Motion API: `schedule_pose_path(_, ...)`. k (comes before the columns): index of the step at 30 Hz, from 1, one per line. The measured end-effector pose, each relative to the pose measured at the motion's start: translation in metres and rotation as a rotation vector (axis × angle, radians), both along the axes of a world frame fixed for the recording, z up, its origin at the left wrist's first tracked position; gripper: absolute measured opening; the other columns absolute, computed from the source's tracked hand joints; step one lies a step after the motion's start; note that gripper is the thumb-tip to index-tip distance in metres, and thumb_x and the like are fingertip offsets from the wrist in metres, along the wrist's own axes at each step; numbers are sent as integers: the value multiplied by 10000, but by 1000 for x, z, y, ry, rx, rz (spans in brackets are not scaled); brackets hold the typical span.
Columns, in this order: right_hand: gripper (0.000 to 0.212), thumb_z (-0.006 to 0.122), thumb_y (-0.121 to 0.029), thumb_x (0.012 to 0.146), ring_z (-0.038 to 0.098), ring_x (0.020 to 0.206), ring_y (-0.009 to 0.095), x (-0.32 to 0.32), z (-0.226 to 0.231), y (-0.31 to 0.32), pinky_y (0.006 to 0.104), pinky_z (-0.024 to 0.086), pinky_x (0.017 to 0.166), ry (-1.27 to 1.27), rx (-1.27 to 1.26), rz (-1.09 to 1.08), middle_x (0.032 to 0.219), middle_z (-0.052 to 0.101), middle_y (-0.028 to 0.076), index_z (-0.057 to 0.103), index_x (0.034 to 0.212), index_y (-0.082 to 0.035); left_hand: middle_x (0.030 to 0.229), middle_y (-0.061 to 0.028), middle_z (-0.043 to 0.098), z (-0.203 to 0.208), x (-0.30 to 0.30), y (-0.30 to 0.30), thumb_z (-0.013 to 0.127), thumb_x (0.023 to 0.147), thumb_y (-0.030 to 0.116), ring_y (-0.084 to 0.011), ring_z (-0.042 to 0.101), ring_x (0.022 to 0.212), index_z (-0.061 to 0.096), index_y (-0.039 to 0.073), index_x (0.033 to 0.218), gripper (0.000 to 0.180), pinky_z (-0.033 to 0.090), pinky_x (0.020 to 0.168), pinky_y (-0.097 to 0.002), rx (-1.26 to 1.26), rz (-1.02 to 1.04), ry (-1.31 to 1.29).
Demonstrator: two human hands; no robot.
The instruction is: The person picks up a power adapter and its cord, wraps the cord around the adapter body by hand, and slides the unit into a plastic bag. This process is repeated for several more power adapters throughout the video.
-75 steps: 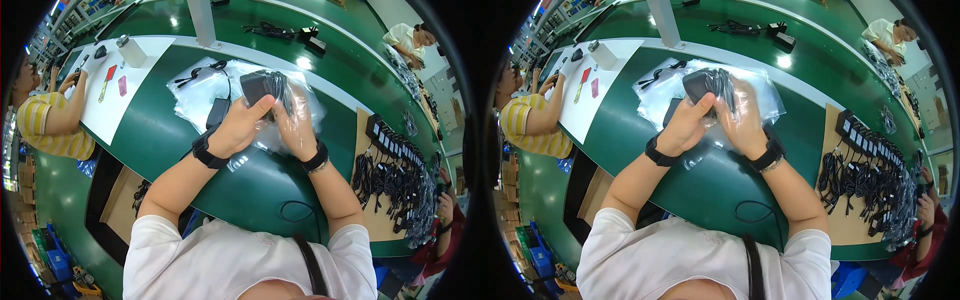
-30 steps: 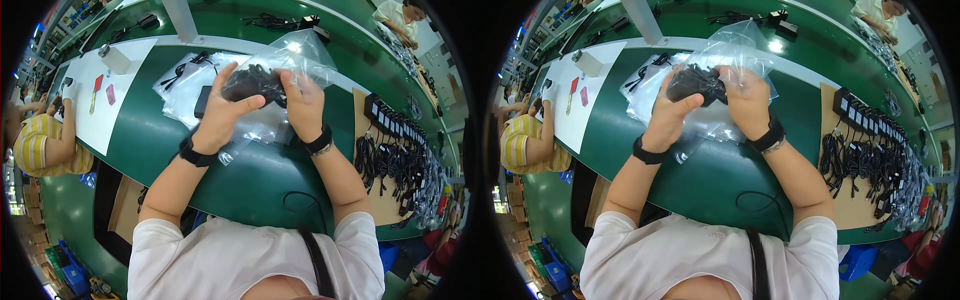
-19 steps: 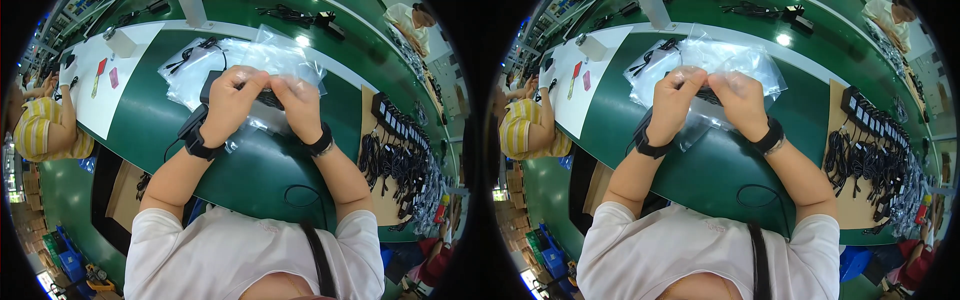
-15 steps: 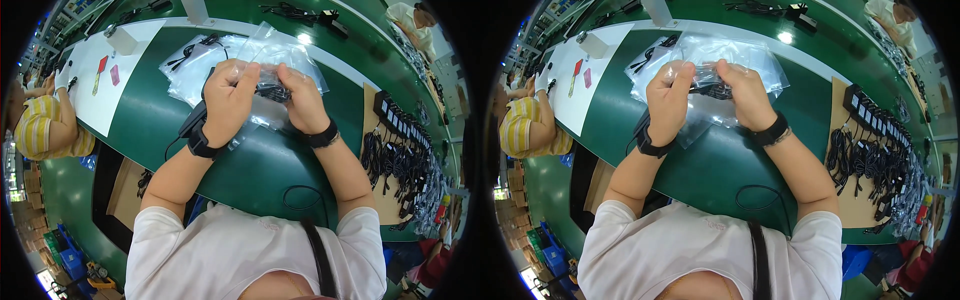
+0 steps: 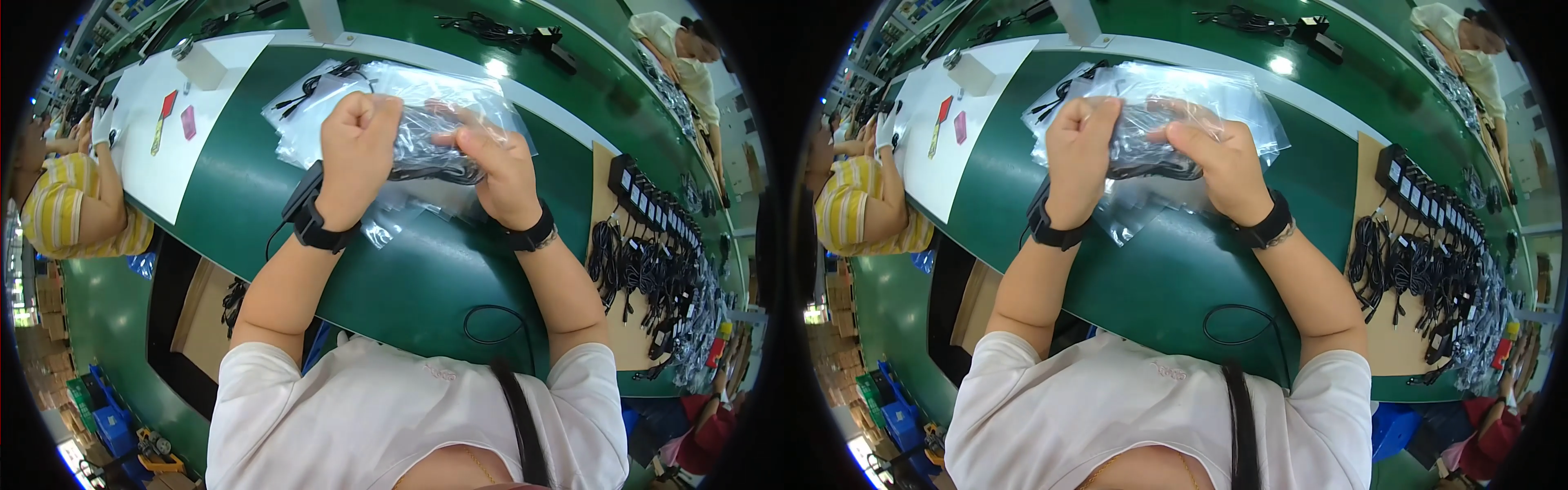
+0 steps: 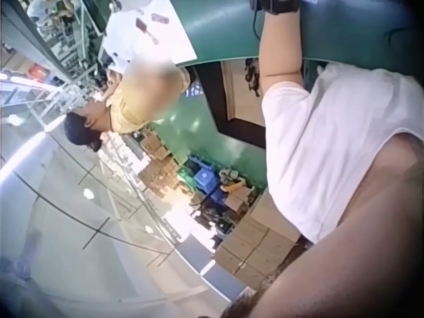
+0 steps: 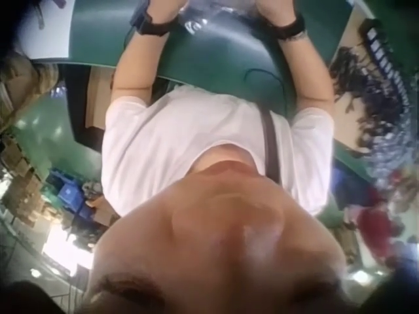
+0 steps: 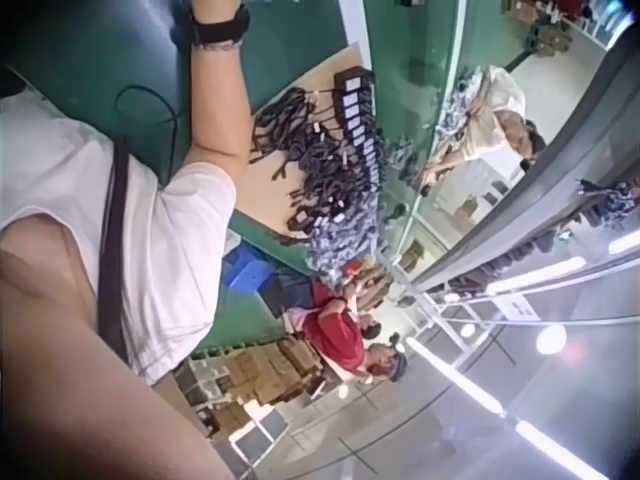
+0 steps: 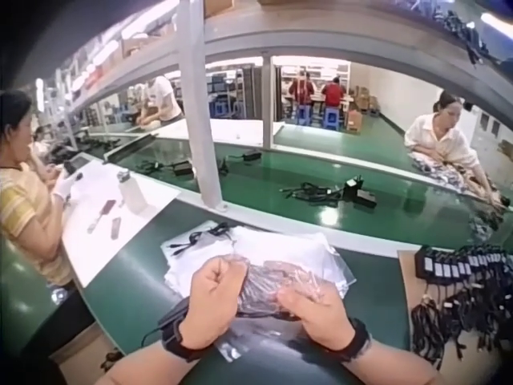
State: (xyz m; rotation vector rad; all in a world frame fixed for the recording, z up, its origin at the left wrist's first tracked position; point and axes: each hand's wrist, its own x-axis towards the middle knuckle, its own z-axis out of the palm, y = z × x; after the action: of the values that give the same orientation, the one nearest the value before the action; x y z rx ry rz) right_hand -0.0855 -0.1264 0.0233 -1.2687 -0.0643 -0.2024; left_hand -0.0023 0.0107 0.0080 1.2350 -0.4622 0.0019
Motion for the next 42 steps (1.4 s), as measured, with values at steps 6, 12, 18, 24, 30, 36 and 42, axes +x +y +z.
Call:
schedule_pose_path(6, 454, 618, -104, 802, 502, 966, 100, 3, 9, -12, 252, 394, 865, 282, 79, 283, 1098, 551, 61, 476, 1218, 14, 535, 43, 362, -5, 1, 3, 594, 824, 80, -35, 322, 525, 331, 74, 577, 360, 304, 470, -200, 178, 89, -74)
schedule_pose_path(12, 341, 592, -14, 743, 572, 827, 108, 18, 54, -122, 226, 464, 732, 431, -692, 37, 976, 618, 51, 585, 1084, -3, 806, -93, 569, 27, 4, 18, 570, 844, 115, -153, 583, 715, 406, 10, 1002, 251, 475, 628, -254, 79, -113, 451)
schedule_pose_path(18, 255, 495, -121, 778, 611, 893, 303, 48, 14, -355, 396, 486, 763, 840, -2167, -672, 1004, 625, 118, 644, 977, -70, 797, -62, 534, 22, 2, 20, 589, 802, 24, -93, 526, 702, 446, 0, 960, 214, 433, 614, -201, 142, 31, -97)
schedule_pose_path(24, 372, 409, -212, 857, 410, 1206, 284, 65, -70, -406, 416, 368, 966, 1254, -1914, -723, 1262, 457, 175, 517, 1177, -56, 790, -48, 542, 19, 15, 20, 606, 780, 6, -87, 525, 647, 519, -9, 839, 106, 439, 603, -203, 249, 195, -285)
schedule_pose_path(30, 380, 495, -323, 837, 616, 801, 356, 179, -38, -286, 441, 492, 699, 470, -1692, -774, 1039, 579, 226, 536, 1073, -28, 775, -53, 564, 19, 11, 26, 613, 773, 1, -96, 540, 637, 528, -5, 849, 114, 439, 589, -208, 292, 226, -314)
schedule_pose_path(36, 454, 507, -447, 796, 634, 756, 281, 194, -95, -300, 351, 500, 664, 663, -1376, -889, 913, 629, 169, 605, 920, -21, 717, -52, 576, 6, 21, 17, 620, 758, 19, -113, 549, 601, 543, 10, 810, 93, 440, 570, -216, 343, 261, -339)
schedule_pose_path(42, 230, 592, -104, 719, 599, 605, 223, 168, -4, -321, 307, 509, 566, 261, -878, -1184, 760, 600, 149, 566, 895, 41, 711, -58, 584, 8, 13, 25, 615, 767, 35, -111, 556, 608, 542, 5, 815, 93, 445, 573, -216, 336, 200, -308)
